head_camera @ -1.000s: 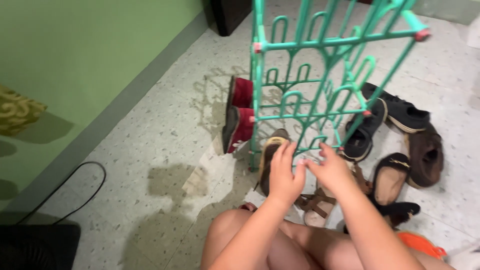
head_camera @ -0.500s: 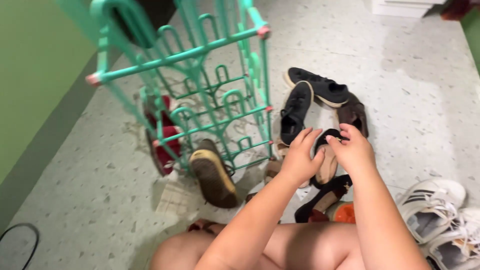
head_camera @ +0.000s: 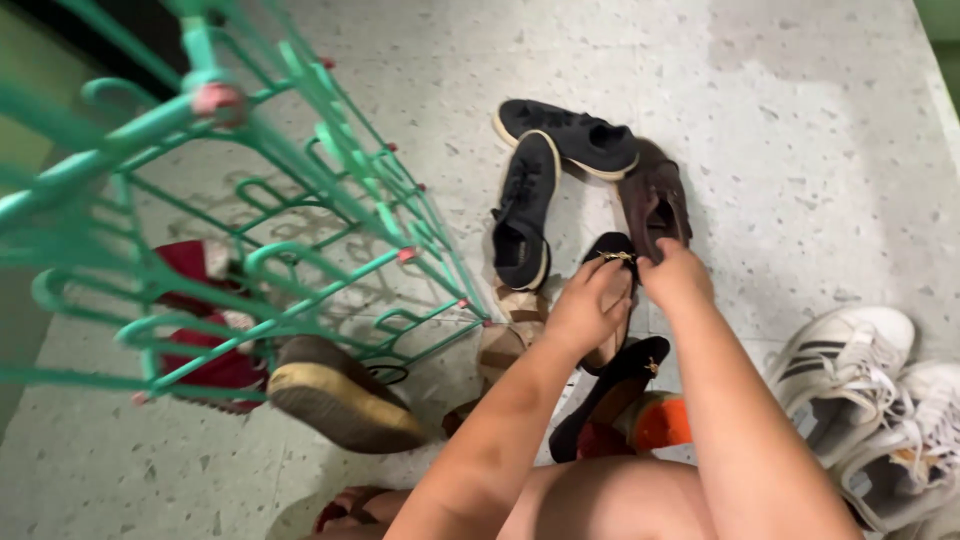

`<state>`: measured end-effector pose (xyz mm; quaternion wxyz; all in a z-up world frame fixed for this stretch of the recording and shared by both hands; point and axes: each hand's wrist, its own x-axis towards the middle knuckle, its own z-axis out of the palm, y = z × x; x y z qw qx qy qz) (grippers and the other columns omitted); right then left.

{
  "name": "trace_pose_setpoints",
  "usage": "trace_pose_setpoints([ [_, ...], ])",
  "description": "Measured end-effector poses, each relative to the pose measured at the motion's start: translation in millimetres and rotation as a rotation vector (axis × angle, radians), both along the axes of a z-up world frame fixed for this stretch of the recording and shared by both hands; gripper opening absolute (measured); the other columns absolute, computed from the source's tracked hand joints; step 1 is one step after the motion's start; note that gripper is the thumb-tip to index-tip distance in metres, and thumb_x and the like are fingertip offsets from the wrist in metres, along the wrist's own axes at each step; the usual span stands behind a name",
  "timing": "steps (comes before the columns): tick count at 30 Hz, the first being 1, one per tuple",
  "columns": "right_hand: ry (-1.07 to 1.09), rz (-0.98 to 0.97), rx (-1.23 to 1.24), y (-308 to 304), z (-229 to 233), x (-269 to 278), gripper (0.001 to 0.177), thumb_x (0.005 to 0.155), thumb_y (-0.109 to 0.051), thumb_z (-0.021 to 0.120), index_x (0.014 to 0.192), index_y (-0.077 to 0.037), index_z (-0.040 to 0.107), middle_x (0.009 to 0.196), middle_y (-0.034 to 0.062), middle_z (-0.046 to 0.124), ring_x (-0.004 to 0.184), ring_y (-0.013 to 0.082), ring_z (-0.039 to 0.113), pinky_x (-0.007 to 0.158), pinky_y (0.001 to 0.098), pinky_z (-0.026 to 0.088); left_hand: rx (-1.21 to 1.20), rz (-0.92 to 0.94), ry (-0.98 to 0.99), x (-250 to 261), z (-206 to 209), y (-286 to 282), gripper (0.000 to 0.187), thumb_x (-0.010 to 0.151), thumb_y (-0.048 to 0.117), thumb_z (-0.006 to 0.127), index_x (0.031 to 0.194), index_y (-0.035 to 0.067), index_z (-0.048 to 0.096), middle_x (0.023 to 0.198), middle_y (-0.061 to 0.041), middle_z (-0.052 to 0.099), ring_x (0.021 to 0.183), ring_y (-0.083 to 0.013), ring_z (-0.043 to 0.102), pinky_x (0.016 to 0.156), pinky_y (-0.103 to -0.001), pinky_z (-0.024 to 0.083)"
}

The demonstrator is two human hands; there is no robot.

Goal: The person sits on the floor and places multiple pairs of shoes onto a green metal shoe rack. They handle sneakers, flats, and sandals, arranging them one by one into the rack's slots.

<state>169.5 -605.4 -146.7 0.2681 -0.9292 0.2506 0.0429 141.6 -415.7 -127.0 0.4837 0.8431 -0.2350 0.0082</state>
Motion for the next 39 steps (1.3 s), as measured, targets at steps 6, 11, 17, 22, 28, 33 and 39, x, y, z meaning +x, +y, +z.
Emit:
trace_pose_setpoints([
  [6, 0.003, 0.163, -0.154, -26.1, -78.6, -0.2, 0.072, 0.079, -0.013, 0.069, 0.149, -0.012, 0.052, 0.148, 0.0151, 0.054, 0.136, 0.0443, 0.041, 0.104, 0.0489, 0.040, 0.085, -0.017, 0.082, 0.9, -24.2, -22.7, 0.065, 0.084, 0.024, 0.076, 0.144, 0.012, 0.056, 0.149, -0.018, 0.054, 0.131, -0.0414, 0.053, 0.108, -0.046, 0.045],
  [11, 0.063, -0.087, -0.045, -5.4, -45.1, -0.2, 0.037, 0.091, -0.011, 0.062, 0.127, -0.014, 0.069, 0.136, 0.0093, 0.064, 0.136, 0.0372, 0.044, 0.108, 0.0436, 0.043, 0.121, -0.043, 0.014, 1.5, -37.7, -34.1, 0.068, 0.080, 0.021, 0.079, 0.142, 0.009, 0.054, 0.147, -0.020, 0.050, 0.134, -0.0426, 0.049, 0.109, -0.047, 0.042],
  [17, -0.206, -0.062, -0.244, 17.0, 23.2, -1.2, 0.034, 0.084, -0.009, 0.068, 0.118, -0.010, 0.073, 0.124, 0.0107, 0.069, 0.121, 0.0356, 0.050, 0.105, 0.0422, 0.041, 0.083, -0.011, 0.124, 4.7, -21.5, -20.3, 0.070, 0.083, 0.018, 0.075, 0.149, 0.012, 0.051, 0.154, -0.019, 0.050, 0.135, -0.0418, 0.051, 0.110, -0.045, 0.044],
  [22, -0.382, -0.069, -0.346, 37.7, 90.9, -17.7, 0.038, 0.073, -0.008, 0.073, 0.111, -0.008, 0.073, 0.117, 0.0127, 0.069, 0.116, 0.0371, 0.050, 0.101, 0.0437, 0.040, 0.036, 0.003, 0.048, 5.1, 16.5, -8.5, 0.079, 0.082, 0.020, 0.079, 0.153, 0.012, 0.044, 0.154, -0.021, 0.048, 0.138, -0.0425, 0.049, 0.111, -0.045, 0.044],
  [28, -0.501, 0.150, -0.302, 61.2, 172.7, -83.3, 0.020, 0.092, -0.007, 0.065, 0.110, -0.008, 0.073, 0.113, 0.0167, 0.070, 0.112, 0.0417, 0.054, 0.102, 0.0468, 0.042, 0.032, -0.012, -0.139, -36.7, 92.2, 9.4, 0.104, 0.066, 0.023, 0.089, 0.157, 0.013, 0.037, 0.155, -0.026, 0.042, 0.138, -0.0455, 0.044, 0.112, -0.049, 0.041],
  [33, -0.589, 0.363, -0.156, 101.5, 215.1, -144.4, 0.021, 0.087, -0.004, 0.062, 0.105, -0.006, 0.072, 0.110, 0.0168, 0.071, 0.108, 0.0430, 0.057, 0.100, 0.0490, 0.044, 0.001, -0.054, -0.390, -87.5, 141.2, 55.1, 0.100, 0.063, 0.020, 0.090, 0.148, 0.004, 0.041, 0.152, -0.023, 0.048, 0.144, -0.0428, 0.046, 0.120, -0.048, 0.040],
  [39, -0.849, 0.548, 0.139, 170.1, 231.2, -198.5, 0.037, 0.089, -0.011, 0.066, 0.125, -0.002, 0.061, 0.125, 0.0210, 0.064, 0.117, 0.0402, 0.061, 0.100, 0.0462, 0.049, -0.008, 0.152, -0.208, -164.1, 187.8, 137.9, 0.093, 0.058, 0.021, 0.092, 0.140, 0.003, 0.050, 0.137, -0.023, 0.060, 0.130, -0.0410, 0.056, 0.109, -0.046, 0.047],
])
